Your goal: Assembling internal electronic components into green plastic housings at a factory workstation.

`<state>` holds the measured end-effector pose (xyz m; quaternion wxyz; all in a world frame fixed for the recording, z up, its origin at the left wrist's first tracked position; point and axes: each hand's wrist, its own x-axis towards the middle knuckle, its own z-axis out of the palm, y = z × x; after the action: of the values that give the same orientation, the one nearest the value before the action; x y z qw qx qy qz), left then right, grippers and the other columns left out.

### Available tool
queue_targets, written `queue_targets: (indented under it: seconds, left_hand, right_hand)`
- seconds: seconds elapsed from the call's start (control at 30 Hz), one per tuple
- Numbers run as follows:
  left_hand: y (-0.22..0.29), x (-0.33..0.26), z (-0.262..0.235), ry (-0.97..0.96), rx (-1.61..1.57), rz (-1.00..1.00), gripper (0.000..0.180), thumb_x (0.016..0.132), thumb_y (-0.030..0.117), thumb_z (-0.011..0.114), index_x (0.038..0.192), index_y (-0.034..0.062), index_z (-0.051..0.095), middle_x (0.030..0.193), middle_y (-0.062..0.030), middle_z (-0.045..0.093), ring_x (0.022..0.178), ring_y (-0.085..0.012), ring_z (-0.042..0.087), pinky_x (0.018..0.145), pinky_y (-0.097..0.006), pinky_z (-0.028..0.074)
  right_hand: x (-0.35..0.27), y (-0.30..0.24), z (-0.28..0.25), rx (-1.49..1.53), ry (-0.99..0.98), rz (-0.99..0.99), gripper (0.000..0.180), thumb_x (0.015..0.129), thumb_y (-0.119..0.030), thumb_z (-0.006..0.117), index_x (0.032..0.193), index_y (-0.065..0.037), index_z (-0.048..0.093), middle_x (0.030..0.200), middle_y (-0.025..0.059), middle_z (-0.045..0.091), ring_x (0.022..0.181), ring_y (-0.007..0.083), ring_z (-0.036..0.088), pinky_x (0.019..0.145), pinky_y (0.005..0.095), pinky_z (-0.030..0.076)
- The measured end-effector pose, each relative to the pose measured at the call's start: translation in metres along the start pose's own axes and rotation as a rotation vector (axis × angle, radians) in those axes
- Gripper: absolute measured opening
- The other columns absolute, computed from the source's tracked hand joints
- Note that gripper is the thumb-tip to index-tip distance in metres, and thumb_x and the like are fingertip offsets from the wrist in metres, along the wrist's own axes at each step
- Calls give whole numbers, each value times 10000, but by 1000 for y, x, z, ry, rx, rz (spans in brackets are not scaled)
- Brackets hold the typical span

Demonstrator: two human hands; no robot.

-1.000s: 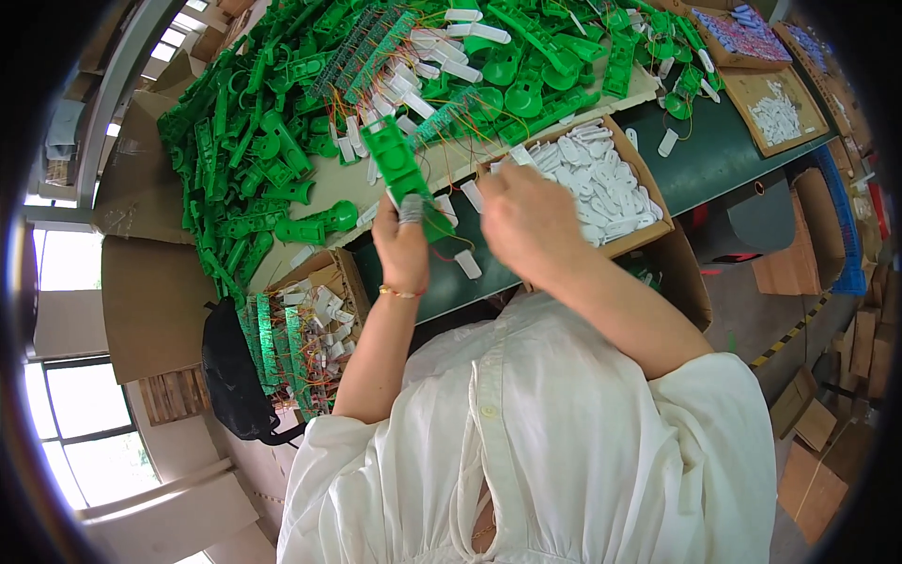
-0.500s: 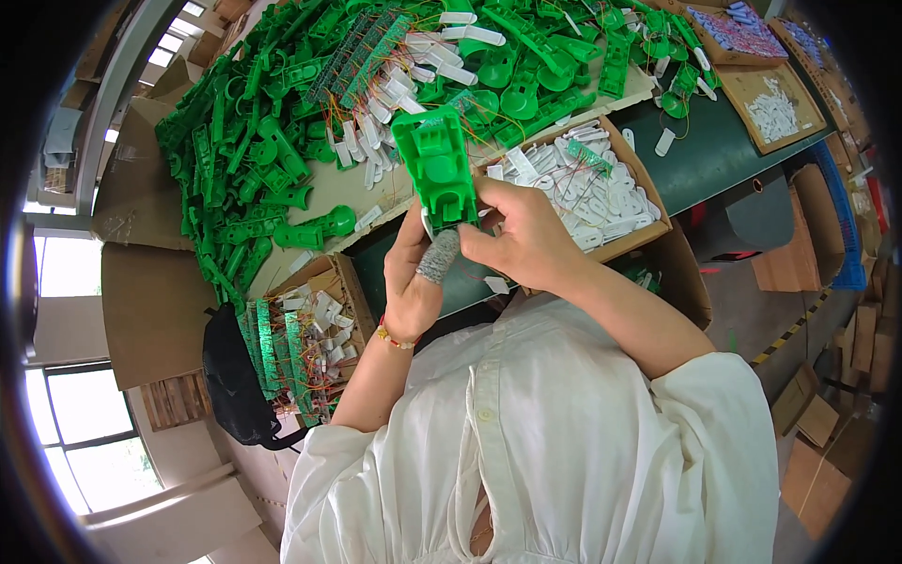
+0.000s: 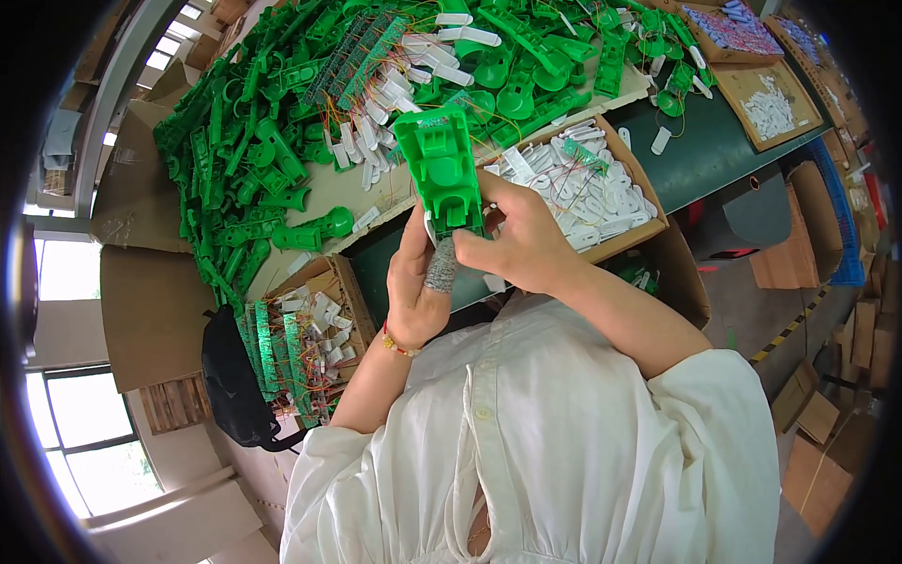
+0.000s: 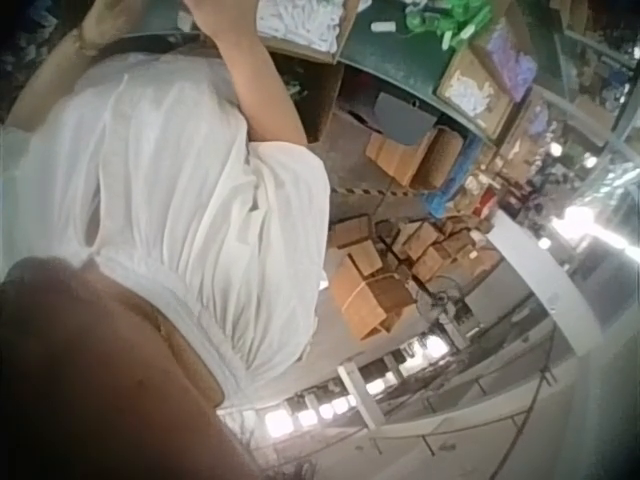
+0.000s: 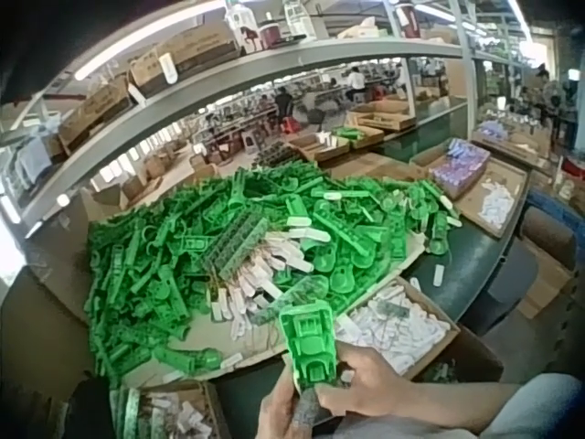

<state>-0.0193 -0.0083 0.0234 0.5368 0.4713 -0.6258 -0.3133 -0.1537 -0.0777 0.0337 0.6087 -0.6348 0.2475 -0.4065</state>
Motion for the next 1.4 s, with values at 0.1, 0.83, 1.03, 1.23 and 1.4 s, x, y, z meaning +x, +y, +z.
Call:
queue_targets:
  seconds: [0.1, 0.83, 1.03, 1.23, 1.4]
  left_hand:
    - [1, 0, -4, -48, 128, 9, 580, 766, -28, 496, 1313, -36, 302, 1059, -200, 556, 932, -301, 589, 805, -313, 446]
    - [6, -1, -9, -165, -27, -64, 578, 793, -15, 495, 1325, -60, 274, 1195, -203, 506, 1086, -270, 526, 898, -311, 397]
    - [7, -4, -3, -79, 81, -41, 546, 775, 6, 550, 1278, -66, 353, 1100, -220, 553, 967, -308, 587, 815, -304, 448]
    - [11, -3, -2, -51, 38, -101, 522, 771, 2, 567, 1259, -55, 389, 1045, -184, 576, 905, -211, 600, 785, -276, 456]
    - [2, 9, -10, -57, -443, -361, 455, 878, 66, 462, 1312, 0, 342, 1159, -77, 520, 1004, -140, 520, 841, -249, 421]
  right_hand:
    - [-1, 0, 0, -40, 10, -18, 338, 662, -128, 585, 986, -34, 553, 778, -6, 558, 651, 56, 481, 570, 219, 409]
    - [-7, -6, -3, 18, -72, 186, 215, 676, -68, 598, 877, -33, 531, 752, -26, 525, 672, 44, 478, 595, 227, 418]
    - [-9, -7, 4, -5, 43, 41, 215, 657, -100, 604, 843, -34, 518, 740, -28, 518, 668, 42, 469, 593, 219, 403]
    - [-11, 0, 5, 9, 73, 5, 410, 654, -79, 588, 1049, 15, 532, 789, 18, 571, 697, 47, 495, 617, 214, 427]
    - [-5, 14, -11, 377, -160, 198, 462, 796, -118, 596, 1210, -4, 423, 1022, 55, 551, 865, 125, 531, 746, 241, 440]
